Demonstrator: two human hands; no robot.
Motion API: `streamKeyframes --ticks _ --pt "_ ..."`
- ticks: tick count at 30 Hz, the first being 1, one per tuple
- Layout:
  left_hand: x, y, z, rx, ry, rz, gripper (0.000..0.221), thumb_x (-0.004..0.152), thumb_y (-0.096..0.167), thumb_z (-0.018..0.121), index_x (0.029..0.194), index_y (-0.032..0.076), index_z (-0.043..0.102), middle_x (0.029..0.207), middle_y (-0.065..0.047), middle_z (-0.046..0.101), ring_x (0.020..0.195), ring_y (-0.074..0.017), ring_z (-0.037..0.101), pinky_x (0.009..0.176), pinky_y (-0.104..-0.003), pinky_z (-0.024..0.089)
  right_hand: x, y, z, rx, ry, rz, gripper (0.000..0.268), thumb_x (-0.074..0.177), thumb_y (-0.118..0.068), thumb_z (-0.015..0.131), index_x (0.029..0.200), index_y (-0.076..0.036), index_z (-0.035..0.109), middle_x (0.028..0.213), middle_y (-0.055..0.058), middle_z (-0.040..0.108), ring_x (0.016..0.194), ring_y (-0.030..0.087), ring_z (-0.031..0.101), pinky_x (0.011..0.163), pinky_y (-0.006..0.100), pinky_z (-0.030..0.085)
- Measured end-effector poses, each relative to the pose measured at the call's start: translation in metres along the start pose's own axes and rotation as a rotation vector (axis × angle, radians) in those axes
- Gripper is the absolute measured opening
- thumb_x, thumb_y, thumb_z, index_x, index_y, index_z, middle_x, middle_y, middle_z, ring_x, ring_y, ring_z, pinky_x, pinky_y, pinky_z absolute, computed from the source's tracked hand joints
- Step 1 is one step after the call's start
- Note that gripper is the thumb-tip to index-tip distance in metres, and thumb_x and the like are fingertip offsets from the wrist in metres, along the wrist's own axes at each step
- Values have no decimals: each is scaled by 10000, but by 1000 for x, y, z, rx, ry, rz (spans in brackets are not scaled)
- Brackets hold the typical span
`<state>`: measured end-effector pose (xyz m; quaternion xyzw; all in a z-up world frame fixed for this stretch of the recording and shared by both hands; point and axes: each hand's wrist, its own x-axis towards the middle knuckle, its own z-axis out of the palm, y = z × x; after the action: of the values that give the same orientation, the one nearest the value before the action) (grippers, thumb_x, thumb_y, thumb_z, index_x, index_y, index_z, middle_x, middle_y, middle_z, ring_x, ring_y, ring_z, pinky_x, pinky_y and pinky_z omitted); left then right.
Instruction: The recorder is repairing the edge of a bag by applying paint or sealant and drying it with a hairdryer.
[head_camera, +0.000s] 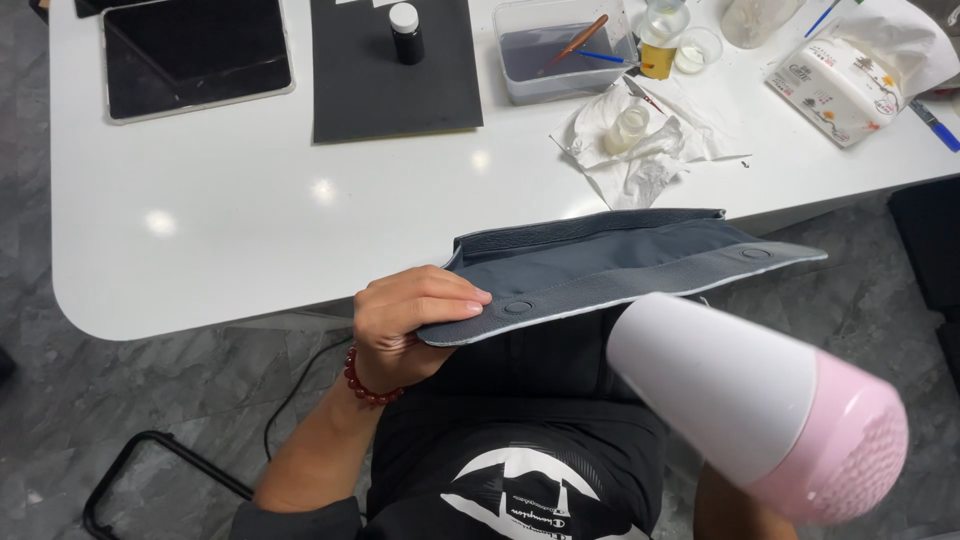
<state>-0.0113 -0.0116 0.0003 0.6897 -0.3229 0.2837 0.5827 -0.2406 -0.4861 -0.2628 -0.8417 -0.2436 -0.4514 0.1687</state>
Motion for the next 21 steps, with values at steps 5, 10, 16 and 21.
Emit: streamKeyframes --ticks 5,10,16,21 --pt "2 1 -1 0 -28 -23 112 887 97 788 957 36 727 941 -117 769 872 -234 785 738 -296 649 31 27 36 51 -49 -59 418 907 -229 830 1127 13 571 1006 184 706 789 276 728 641 388 549" --pt "2 1 1 -7 -18 -3 134 867 113 796 953 37 726 928 -111 764 867 -235 782 737 -301 647 48 28 35 90 -107 -109 402 891 -214 829 1123 5 583 1006 171 706 797 267 725 654 384 546" --pt "1 1 1 25 -28 1 126 880 114 791 959 39 727 934 -112 767 869 -233 784 738 -303 646 352 -25 25 181 -165 -173 386 873 -196 827 1118 -5 597 1006 156 707 805 255 720 670 379 543" --pt "4 2 0 37 -52 -2 116 883 105 778 961 38 725 938 -112 768 872 -229 783 741 -299 640 435 -41 32 248 -206 -219 375 857 -181 825 1113 -14 608 1006 143 707 813 245 716 684 375 540"
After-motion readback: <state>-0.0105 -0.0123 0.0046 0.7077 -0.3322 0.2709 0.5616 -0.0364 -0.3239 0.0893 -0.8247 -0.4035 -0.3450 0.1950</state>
